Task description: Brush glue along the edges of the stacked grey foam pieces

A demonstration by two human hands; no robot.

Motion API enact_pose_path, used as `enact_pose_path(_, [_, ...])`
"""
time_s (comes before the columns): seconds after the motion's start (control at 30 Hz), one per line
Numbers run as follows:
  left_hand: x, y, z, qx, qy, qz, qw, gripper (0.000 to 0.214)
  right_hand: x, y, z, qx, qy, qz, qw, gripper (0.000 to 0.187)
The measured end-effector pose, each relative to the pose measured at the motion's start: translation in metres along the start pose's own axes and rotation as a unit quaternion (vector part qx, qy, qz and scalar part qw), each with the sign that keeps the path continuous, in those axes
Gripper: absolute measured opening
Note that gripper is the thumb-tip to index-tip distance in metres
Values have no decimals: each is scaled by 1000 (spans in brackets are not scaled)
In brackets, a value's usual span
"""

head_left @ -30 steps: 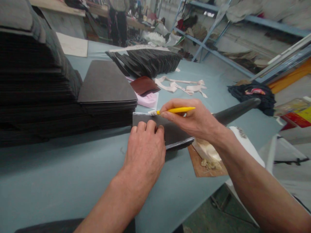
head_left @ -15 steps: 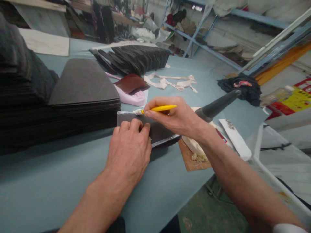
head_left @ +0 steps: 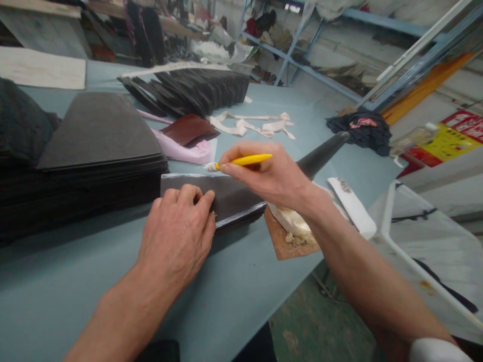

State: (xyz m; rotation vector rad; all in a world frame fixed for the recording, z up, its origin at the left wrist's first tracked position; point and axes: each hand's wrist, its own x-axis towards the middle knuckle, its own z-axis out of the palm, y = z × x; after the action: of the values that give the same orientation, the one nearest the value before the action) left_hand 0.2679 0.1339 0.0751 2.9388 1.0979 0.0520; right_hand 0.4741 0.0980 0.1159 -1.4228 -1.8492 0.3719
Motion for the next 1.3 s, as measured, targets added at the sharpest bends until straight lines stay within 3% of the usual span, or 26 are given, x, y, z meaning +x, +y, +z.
enact_pose_path(0.13, [1, 0, 0, 7, 0, 3, 1000, 48, 2, 2, 6, -7, -23, -3, 1000, 43])
enact_pose_path(0.43, [1, 0, 0, 8, -5, 0, 1000, 48, -22, 13, -24, -50, -5, 50, 997, 36])
enact_pose_path(0.7, [2, 0, 0, 11, 7, 6, 1000, 50, -13, 7, -11, -5, -19, 28, 999, 37])
enact_pose_path(1.0, [2, -2, 4, 19, 26, 16, 999, 54, -37, 22, -42, -35, -1, 59, 998, 37])
enact_pose_path(1.1, [2, -2, 3, 28, 21, 15, 999, 54, -36, 19, -38, -26, 24, 51, 998, 37])
enact_pose_path(1.3, [4, -2, 3, 36, 3, 12, 999, 55, -38, 19, -34, -68, -8, 49, 996, 31])
